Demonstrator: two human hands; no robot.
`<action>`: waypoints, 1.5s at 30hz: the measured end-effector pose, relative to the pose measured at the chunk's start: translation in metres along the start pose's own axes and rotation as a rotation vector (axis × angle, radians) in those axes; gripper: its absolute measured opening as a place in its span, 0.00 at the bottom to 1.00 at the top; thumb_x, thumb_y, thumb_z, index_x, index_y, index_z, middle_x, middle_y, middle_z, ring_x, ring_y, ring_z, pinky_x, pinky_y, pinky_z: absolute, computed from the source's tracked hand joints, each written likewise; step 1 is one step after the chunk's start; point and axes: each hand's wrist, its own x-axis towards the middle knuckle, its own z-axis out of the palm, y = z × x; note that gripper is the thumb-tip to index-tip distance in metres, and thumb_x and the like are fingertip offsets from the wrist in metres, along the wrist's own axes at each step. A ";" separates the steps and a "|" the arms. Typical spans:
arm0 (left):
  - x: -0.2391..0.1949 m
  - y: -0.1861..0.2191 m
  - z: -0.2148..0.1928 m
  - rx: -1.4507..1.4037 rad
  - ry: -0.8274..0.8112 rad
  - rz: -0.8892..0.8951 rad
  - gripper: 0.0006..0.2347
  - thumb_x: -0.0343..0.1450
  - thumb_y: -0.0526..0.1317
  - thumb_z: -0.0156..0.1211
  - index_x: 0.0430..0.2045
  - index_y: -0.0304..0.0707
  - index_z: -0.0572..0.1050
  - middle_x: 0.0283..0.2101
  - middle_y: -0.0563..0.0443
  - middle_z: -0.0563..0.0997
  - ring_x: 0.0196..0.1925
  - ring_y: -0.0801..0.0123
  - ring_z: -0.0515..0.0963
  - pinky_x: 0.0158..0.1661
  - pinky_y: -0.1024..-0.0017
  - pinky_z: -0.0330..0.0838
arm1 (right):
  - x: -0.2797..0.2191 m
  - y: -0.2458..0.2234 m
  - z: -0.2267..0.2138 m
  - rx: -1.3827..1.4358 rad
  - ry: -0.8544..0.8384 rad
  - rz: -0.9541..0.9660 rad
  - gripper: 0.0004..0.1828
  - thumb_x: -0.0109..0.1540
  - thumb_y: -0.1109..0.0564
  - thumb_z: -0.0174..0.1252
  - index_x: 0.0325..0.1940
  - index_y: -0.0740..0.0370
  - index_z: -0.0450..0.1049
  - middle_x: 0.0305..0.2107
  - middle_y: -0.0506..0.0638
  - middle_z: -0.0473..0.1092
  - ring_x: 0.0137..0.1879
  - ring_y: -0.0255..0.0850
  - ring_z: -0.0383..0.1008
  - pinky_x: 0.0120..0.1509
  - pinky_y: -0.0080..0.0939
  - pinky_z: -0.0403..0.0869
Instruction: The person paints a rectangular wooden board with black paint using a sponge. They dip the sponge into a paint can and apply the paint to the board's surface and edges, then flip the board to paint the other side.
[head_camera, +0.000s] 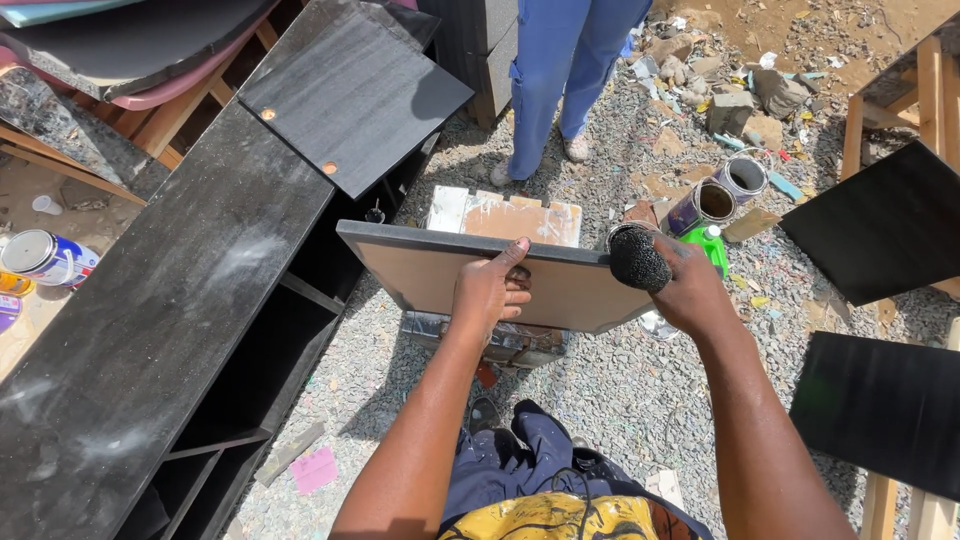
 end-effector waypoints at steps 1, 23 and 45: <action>-0.003 -0.002 0.004 -0.009 0.011 0.000 0.34 0.62 0.63 0.71 0.43 0.22 0.80 0.44 0.26 0.84 0.48 0.44 0.85 0.48 0.50 0.79 | -0.002 0.004 0.000 0.000 -0.010 -0.010 0.11 0.65 0.56 0.51 0.36 0.64 0.76 0.30 0.63 0.75 0.43 0.63 0.76 0.55 0.62 0.72; -0.088 -0.074 0.042 -0.371 0.281 0.099 0.45 0.69 0.61 0.62 0.72 0.26 0.51 0.63 0.18 0.70 0.60 0.33 0.76 0.54 0.39 0.74 | -0.043 0.052 0.010 -0.139 -0.247 -0.430 0.18 0.70 0.51 0.48 0.59 0.62 0.73 0.48 0.66 0.73 0.63 0.69 0.69 0.66 0.71 0.71; -0.014 -0.136 0.030 -0.712 -0.152 0.112 0.34 0.79 0.56 0.52 0.75 0.38 0.48 0.75 0.30 0.54 0.71 0.37 0.65 0.61 0.42 0.72 | 0.033 0.033 0.066 -0.463 -0.259 -0.473 0.21 0.56 0.58 0.56 0.55 0.60 0.72 0.22 0.63 0.73 0.31 0.68 0.77 0.37 0.67 0.74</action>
